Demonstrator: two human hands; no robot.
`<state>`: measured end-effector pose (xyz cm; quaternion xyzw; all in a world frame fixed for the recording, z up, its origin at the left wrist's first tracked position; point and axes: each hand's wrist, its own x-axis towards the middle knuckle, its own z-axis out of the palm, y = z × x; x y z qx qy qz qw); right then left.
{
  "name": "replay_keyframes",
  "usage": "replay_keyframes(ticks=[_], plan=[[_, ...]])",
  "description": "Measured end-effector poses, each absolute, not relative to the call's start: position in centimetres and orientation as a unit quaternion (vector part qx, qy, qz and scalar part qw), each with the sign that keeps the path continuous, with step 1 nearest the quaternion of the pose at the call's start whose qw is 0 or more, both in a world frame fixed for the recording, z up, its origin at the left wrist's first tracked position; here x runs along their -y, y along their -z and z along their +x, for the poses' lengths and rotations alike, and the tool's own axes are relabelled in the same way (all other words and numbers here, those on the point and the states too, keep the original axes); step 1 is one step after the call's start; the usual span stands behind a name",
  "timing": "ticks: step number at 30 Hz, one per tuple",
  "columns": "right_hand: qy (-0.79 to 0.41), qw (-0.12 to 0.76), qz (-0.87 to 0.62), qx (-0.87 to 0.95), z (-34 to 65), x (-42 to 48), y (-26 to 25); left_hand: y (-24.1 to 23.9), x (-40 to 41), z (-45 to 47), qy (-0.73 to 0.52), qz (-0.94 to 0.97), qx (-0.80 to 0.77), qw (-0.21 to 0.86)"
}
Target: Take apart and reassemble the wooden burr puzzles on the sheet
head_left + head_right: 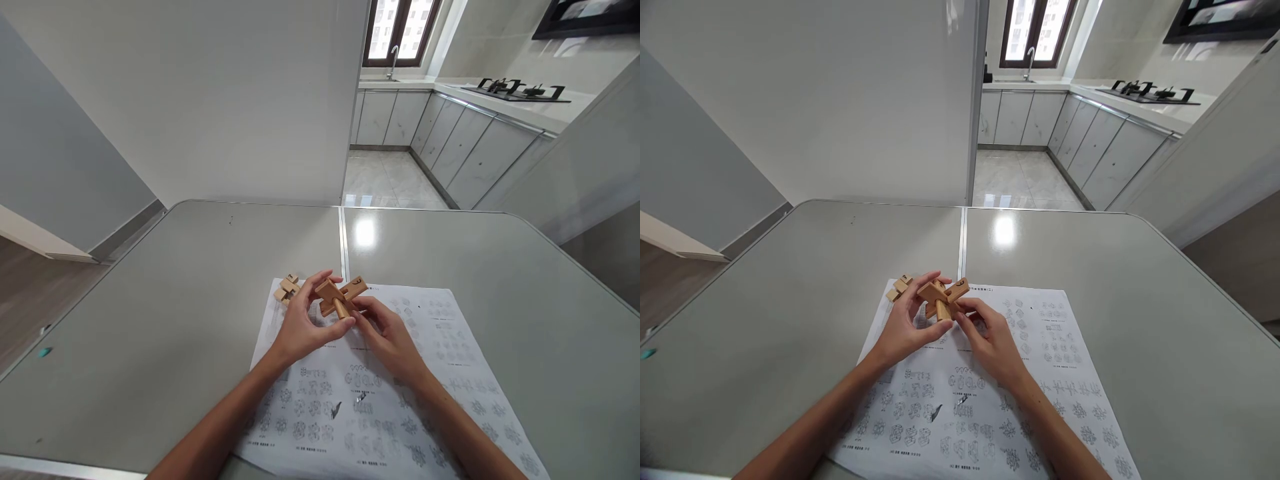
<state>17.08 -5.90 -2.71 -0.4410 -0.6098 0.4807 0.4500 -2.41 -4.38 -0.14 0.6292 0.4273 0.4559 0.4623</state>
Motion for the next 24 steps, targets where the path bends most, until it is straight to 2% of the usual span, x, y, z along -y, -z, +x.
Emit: replay_keyframes(ticks=[14,24], plan=[[-0.555,0.439,-0.392,0.589,17.5,6.1,2.1,-0.2,3.9,-2.8,-0.458,0.579,-0.457,0.496],[-0.596,0.465,-0.387,0.528,18.2,5.8,2.2,0.2,3.9,-2.8,-0.419,0.608,-0.438,0.513]])
